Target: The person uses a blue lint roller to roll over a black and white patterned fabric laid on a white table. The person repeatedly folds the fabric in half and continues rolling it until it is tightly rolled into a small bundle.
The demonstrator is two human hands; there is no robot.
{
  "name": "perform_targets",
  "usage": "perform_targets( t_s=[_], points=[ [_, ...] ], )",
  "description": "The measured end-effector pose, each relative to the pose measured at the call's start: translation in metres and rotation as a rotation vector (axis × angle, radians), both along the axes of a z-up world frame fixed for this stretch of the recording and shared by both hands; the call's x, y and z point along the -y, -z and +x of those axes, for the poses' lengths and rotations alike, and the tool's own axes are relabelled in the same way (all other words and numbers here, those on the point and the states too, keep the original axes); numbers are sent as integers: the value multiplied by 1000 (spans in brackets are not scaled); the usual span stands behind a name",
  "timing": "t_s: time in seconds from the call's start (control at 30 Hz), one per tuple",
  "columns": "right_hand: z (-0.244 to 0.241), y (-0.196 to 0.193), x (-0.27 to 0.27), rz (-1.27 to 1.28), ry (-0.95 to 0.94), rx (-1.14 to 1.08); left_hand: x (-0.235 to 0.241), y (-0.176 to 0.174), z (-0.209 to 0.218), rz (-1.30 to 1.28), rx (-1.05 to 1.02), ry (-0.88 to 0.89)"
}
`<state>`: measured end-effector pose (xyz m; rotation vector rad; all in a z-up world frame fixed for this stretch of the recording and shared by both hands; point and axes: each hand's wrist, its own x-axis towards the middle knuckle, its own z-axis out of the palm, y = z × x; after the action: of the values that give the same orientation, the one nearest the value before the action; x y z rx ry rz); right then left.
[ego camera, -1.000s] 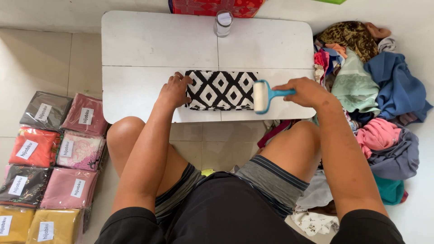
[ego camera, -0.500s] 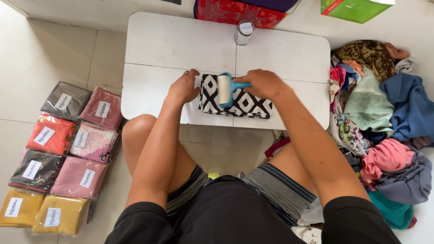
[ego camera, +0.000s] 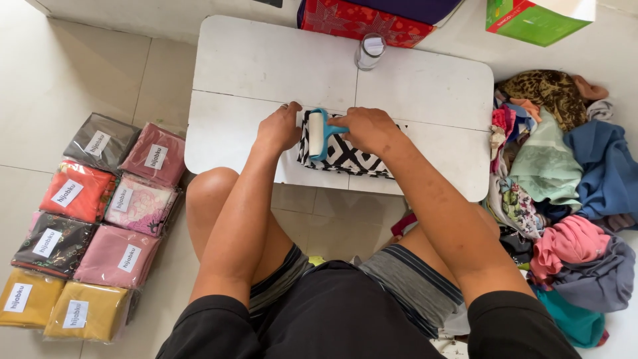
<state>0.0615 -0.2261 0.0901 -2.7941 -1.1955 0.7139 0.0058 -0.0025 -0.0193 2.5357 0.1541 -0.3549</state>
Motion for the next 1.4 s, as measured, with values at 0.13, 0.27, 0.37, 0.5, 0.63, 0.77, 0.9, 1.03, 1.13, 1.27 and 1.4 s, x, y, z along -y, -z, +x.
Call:
perform_targets(
  t_s=[0.13, 0.27, 0.37, 0.5, 0.63, 0.77, 0.9, 1.03, 1.13, 1.27, 1.4],
  points=[
    [-3, -12, -2, 41, 13, -26, -1, 14, 2, 6, -11, 9],
    [3, -3, 12, 87, 99, -99, 0, 23, 3, 19, -5, 27],
    [2, -6, 36, 118, 148, -169, 12, -33, -14, -12, -22, 54],
    [-1, -15, 85, 161, 208, -216, 18, -12, -11, 108, -30, 151],
    [4, -13, 152, 126, 325, -185, 18, 11, -5, 166, -20, 169],
    [8, -5, 221, 28, 439, -135, 20, 10, -5, 158, -49, 157],
    [-11, -38, 214, -100, 423, 0, 21, 6, -4, 134, -57, 120],
    [-36, -41, 167, 1, 333, -67, 19, 1, -7, 12, -76, 41],
    [-47, -14, 127, -39, 247, -48, 16, -5, -8, -4, -84, 21],
    [-53, 8, 75, 73, 123, 1, 14, -16, -8, -25, -41, -20],
    [-54, 15, 42, 181, 60, 39, 8, -27, -11, -23, -11, -36]
  ],
)
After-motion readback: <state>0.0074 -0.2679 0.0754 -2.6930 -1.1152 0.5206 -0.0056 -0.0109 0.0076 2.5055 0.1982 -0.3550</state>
